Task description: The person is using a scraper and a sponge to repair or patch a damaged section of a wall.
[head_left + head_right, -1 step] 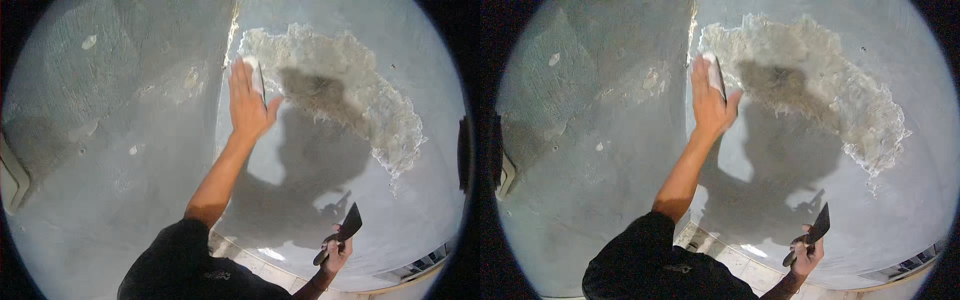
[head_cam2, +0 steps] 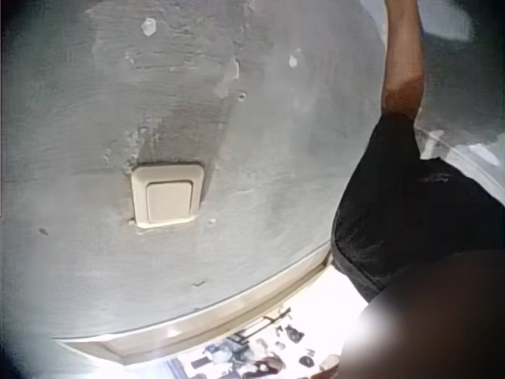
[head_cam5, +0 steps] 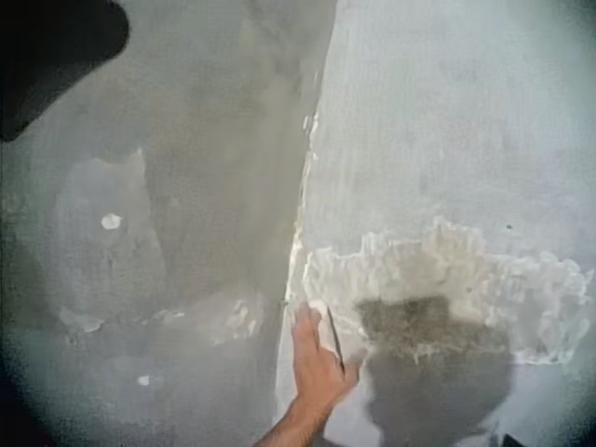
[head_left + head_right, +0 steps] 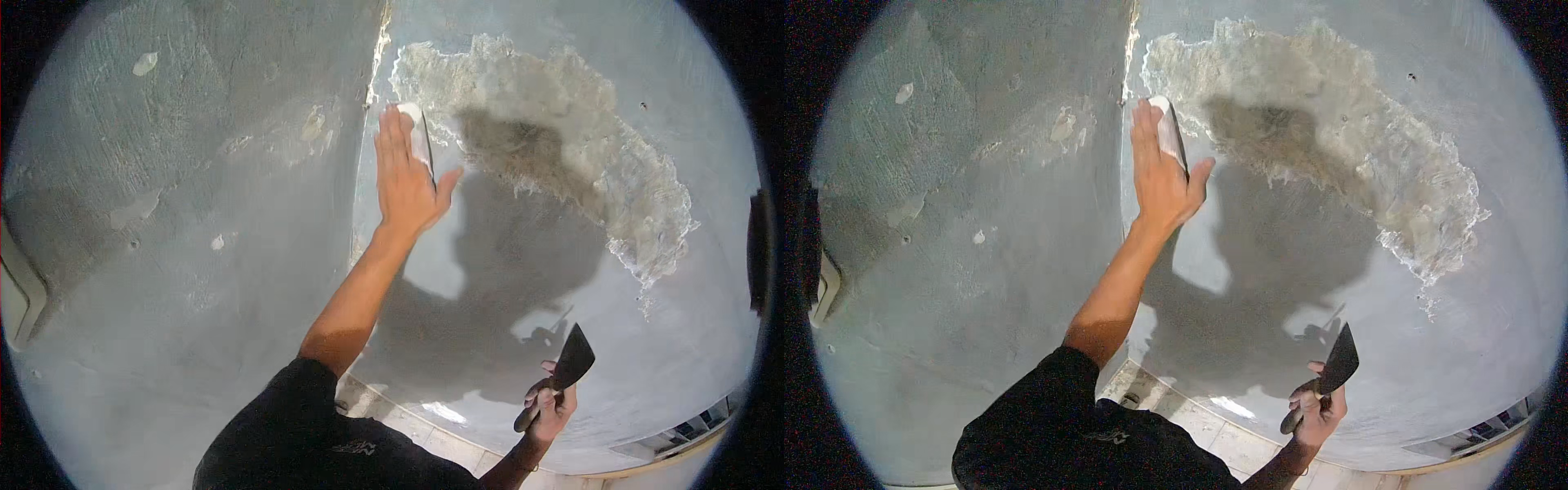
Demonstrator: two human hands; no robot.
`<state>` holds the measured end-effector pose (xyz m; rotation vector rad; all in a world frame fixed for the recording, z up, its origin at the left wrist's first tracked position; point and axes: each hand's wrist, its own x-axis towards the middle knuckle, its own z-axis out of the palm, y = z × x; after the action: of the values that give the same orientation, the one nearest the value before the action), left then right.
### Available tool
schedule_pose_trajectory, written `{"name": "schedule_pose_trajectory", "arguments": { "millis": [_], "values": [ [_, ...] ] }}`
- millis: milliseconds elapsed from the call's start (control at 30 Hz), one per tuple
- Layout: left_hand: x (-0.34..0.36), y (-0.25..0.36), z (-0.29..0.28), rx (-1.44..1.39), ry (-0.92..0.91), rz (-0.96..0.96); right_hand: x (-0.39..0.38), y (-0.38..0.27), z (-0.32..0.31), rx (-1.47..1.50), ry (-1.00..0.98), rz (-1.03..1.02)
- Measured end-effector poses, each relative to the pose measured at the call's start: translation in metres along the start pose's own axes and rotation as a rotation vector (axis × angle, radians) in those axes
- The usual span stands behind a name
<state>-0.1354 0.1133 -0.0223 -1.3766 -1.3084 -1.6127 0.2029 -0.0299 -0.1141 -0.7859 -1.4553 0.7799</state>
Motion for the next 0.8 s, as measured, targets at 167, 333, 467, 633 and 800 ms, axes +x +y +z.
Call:
{"name": "schedule_pose_trajectory", "arguments": {
  "millis": [167, 333, 467, 633, 800],
  "values": [
    [0.065, -0.015, -0.006, 0.086, 0.019, 0.131, 0.01, -0.001, 0.021, -0.017, 0.029, -0.042],
    [0.016, 0.039, 0.001, -0.053, -0.22, 0.026, 0.01, 0.002, 0.0, 0.003, 0.091, -0.036],
    [0.071, 0.006, 0.002, 0.155, -0.003, 0.175, 0.01, 0.001, 0.014, 0.031, 0.149, -0.048],
    [0.047, 0.025, 0.006, 0.117, -0.085, 0.053, 0.01, 0.004, 0.002, 0.002, 0.192, -0.097],
    [0.122, 0.01, 0.004, 0.141, 0.134, 0.124, 0.017, 0.008, 0.008, 0.032, 0.116, -0.03]
  ]
}}
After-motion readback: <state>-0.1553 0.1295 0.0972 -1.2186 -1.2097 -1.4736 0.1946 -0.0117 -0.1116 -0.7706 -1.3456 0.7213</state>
